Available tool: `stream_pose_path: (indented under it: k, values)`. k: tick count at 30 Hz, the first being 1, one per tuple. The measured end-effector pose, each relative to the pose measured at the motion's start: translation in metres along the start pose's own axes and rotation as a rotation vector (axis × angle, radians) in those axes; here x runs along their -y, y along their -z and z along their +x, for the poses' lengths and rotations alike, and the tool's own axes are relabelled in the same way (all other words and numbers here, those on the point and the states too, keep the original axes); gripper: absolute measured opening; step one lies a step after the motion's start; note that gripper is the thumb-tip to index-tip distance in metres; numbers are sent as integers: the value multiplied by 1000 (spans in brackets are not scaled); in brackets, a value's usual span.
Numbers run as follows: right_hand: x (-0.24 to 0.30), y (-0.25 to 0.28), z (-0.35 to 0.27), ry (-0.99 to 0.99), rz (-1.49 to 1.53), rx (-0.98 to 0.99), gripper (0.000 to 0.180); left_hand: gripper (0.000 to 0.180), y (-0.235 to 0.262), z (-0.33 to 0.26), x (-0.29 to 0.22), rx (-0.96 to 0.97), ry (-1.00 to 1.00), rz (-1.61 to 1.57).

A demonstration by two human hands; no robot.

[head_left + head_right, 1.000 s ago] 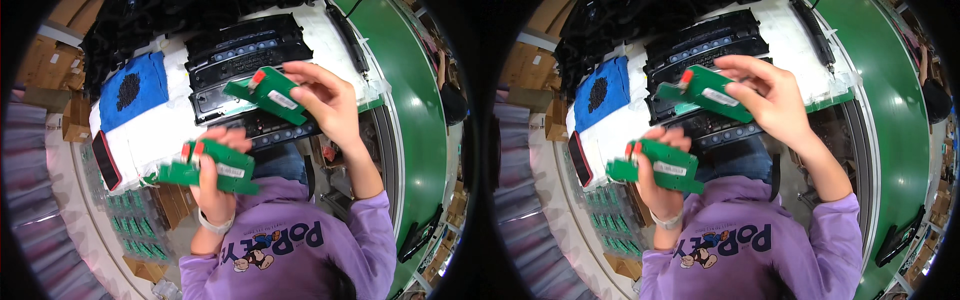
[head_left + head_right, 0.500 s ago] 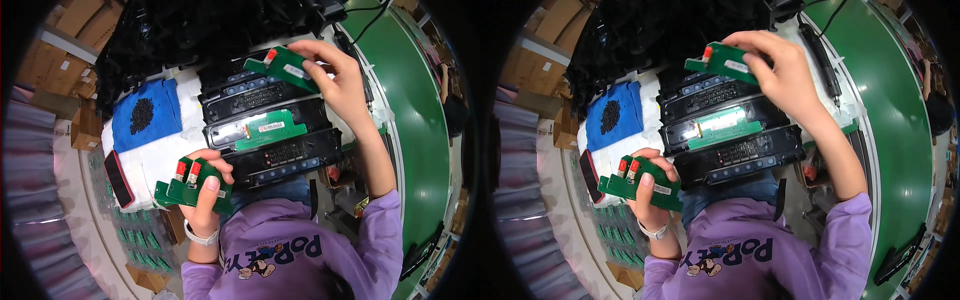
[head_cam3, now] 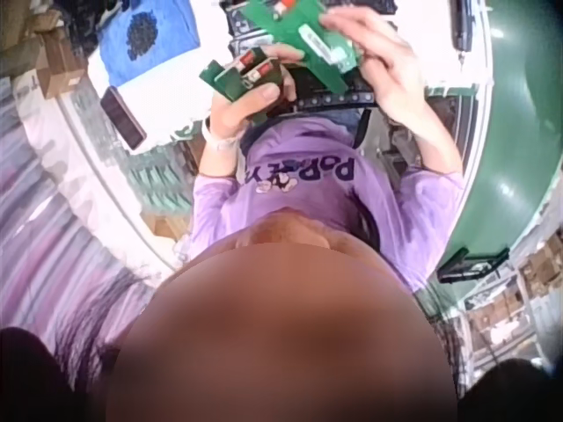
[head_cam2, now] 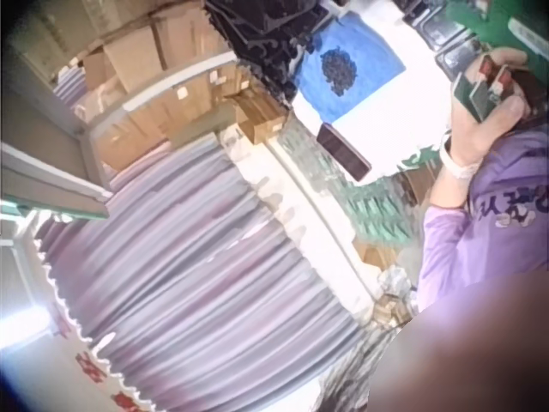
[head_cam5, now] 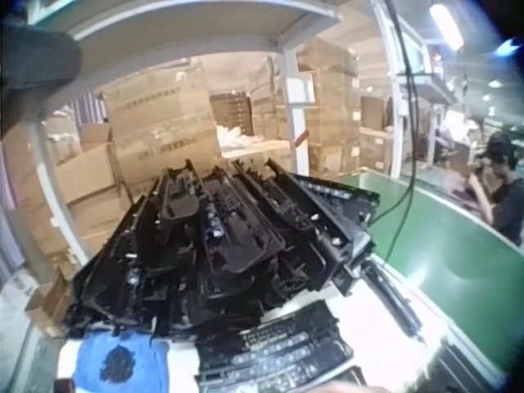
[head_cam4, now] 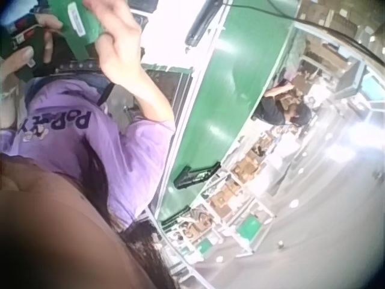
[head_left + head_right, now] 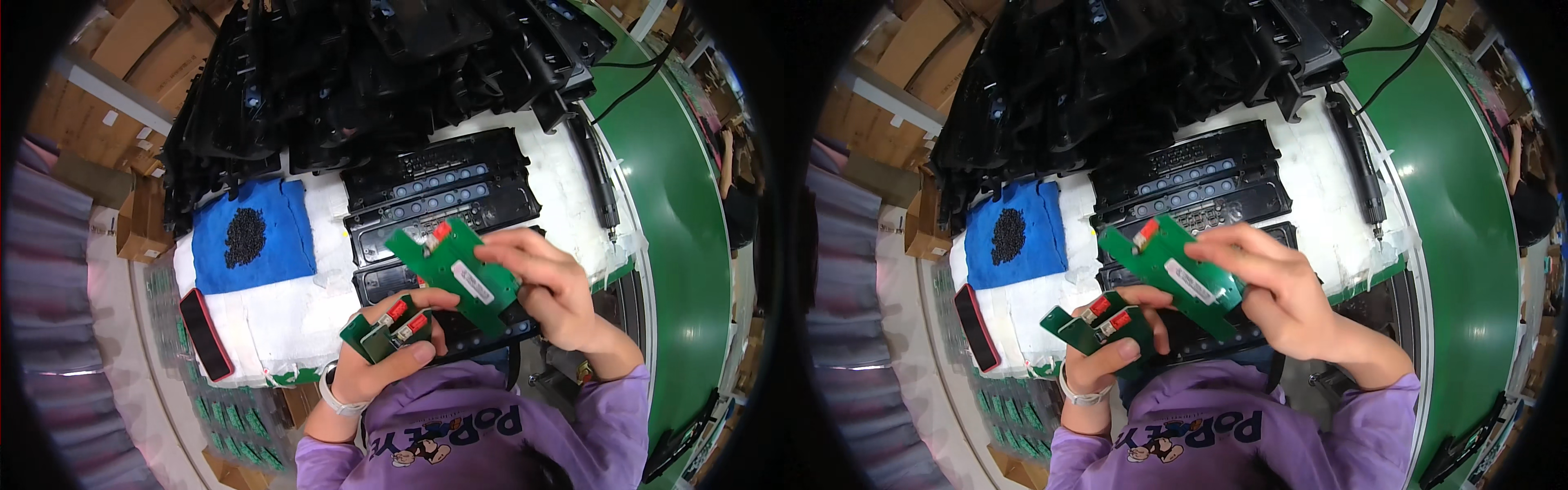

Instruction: The recorder is assembling toner cartridges by fitting circuit boards into the housing and securing them with screws using an electric screwdriver.

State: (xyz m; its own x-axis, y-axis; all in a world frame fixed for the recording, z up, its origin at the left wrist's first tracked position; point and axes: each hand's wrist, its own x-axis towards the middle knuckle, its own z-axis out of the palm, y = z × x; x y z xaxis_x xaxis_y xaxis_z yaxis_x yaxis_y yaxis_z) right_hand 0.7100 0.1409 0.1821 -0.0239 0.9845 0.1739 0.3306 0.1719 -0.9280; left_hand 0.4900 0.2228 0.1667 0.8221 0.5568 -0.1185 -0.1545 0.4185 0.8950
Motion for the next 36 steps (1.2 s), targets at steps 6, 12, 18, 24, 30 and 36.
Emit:
stream_pose_path:
  k: [6,12,18,24,30,36]
  values:
    - [-5,8,5,159,-93,170,67,43,7,4,-5,-37,132,-77]
    - [-28,3,21,491,-313,60,37,49,19,13,-10,-65,114,-176]
    - [-32,5,41,939,-669,-278,13,57,37,23,-6,-233,-75,-156]
    - [-53,5,59,914,-1077,-18,23,42,59,28,5,-478,-214,-376]
    - [-72,5,72,844,-1142,79,19,39,58,28,11,-492,-144,-277]
    - [-80,1,80,674,-965,123,12,35,55,31,8,-527,-137,-261]
